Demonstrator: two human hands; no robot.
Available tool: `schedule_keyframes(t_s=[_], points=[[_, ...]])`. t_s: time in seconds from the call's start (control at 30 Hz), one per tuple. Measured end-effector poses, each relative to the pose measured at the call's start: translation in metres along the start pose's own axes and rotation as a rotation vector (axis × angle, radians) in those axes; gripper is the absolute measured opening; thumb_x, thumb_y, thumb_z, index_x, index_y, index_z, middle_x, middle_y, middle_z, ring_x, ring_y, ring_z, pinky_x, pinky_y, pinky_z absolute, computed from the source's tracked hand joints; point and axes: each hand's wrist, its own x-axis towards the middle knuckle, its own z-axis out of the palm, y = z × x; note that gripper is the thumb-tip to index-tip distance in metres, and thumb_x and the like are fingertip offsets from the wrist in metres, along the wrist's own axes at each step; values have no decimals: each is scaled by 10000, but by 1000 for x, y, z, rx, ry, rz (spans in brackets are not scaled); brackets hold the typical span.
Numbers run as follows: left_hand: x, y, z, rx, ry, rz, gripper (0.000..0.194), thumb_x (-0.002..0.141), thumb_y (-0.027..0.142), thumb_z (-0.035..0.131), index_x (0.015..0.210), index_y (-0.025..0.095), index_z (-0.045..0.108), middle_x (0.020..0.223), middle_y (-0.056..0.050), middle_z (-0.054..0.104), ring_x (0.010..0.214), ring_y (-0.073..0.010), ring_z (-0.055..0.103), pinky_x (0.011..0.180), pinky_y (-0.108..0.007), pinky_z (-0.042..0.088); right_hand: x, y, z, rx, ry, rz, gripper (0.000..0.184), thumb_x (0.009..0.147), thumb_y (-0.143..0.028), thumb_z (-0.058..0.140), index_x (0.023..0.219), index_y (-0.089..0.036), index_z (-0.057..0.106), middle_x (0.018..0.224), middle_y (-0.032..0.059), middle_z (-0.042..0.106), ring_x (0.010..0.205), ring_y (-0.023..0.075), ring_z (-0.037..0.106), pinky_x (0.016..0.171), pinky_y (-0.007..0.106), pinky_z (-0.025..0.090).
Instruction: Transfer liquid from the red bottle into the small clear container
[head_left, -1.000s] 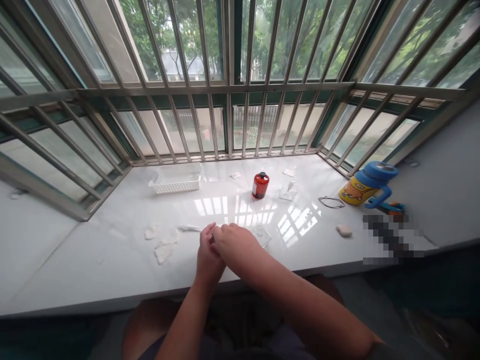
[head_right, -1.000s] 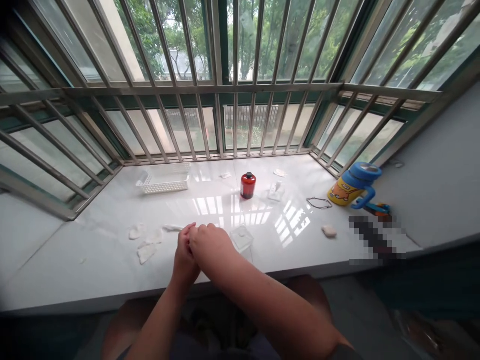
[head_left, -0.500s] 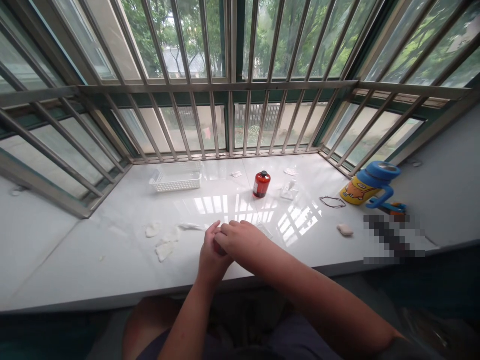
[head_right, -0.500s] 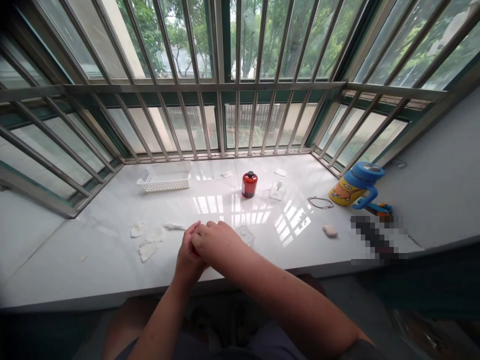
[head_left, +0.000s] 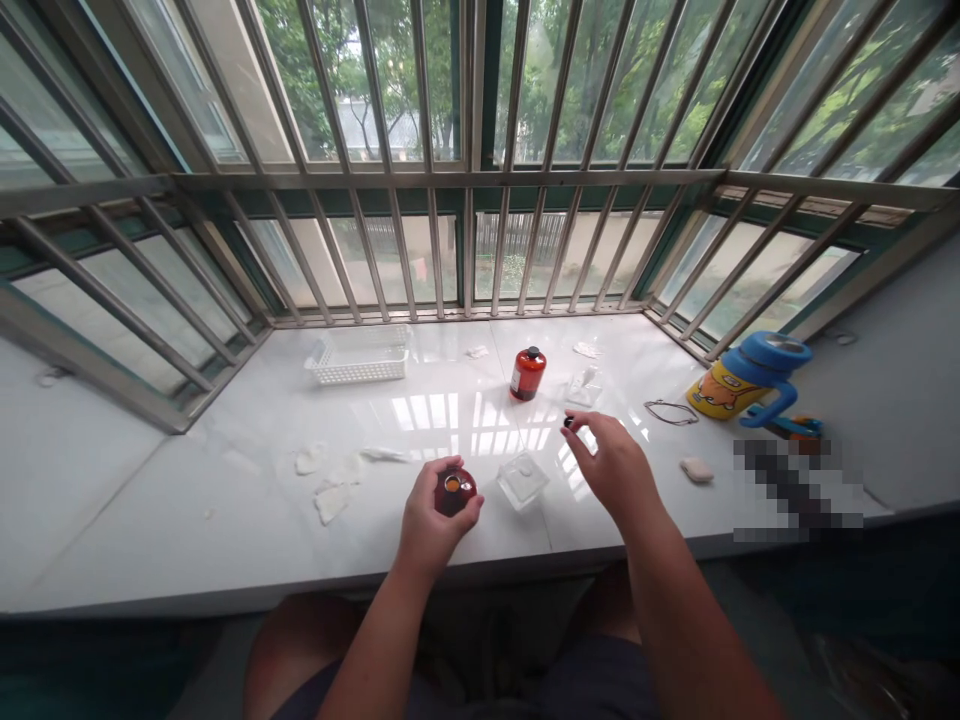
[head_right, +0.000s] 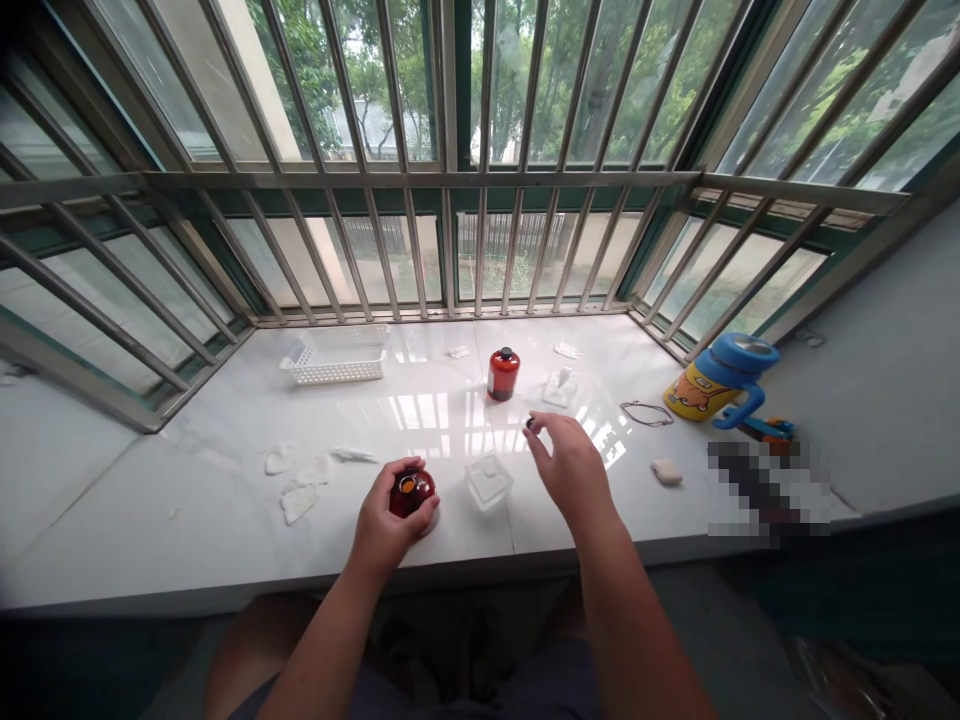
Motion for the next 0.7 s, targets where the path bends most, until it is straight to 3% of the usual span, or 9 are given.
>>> schedule_keyframes(t_s=[0.1, 0.23, 0.37, 0.5, 0.63, 0.7], points=[[2, -2, 0, 27, 2, 56, 470, 800, 343, 834, 1233, 243, 678, 1260, -89, 709, 1141, -278, 711, 1015, -423, 597, -44, 60, 25, -111, -37, 167, 171, 1028, -388, 555, 937, -252, 603, 1239, 119, 761, 1158, 345, 691, 959, 476, 548], [3, -1, 0, 36, 13, 68, 454, 799, 332, 827, 1220, 245, 684, 1247, -85, 713, 1136, -276, 709, 1009, -420, 597, -77, 95, 46, -146, -65, 259, 167, 997, -395, 546, 939, -253, 613, 1192, 121, 766, 1070, 328, 703, 910, 451, 554], [2, 1, 0, 47, 15, 65, 445, 803, 344, 823, 1215, 241, 690, 1235, -87, 717, 1110, -275, 715, 991, -421, 605, -74, 98, 52, -151, -45, 229, 155, 972, -381, 554, 982, -241, 619, 1052, 119, 755, 985, 327, 681, 894, 464, 547], [1, 1, -1, 61, 30, 67, 441, 803, 356, 826, 1210, 246, 696, 1226, -83, 719, 1090, -271, 717, 985, -421, 606, -70, 95, 48, -146, 11, 165, 173, 991, -371, 554, 1035, -221, 628, 1148, 154, 721, 1162, 345, 652, 1044, 520, 507], [-1, 0, 1, 54, 46, 64, 436, 805, 354, 823, 1207, 251, 693, 1235, -82, 717, 1109, -270, 713, 997, -416, 597, -78, 75, 37, -58, 151, 63, 167, 1043, -363, 556, 1067, -228, 652, 1218, 154, 705, 1234, 335, 636, 1105, 558, 487], [-1, 1, 1, 58, 46, 62, 438, 801, 348, 824, 1207, 251, 693, 1238, -82, 716, 1117, -271, 711, 1011, -419, 589, -85, 57, 34, 52, 163, 47, 172, 1047, -366, 577, 1130, -238, 657, 1256, 143, 702, 1251, 326, 641, 1112, 555, 501]])
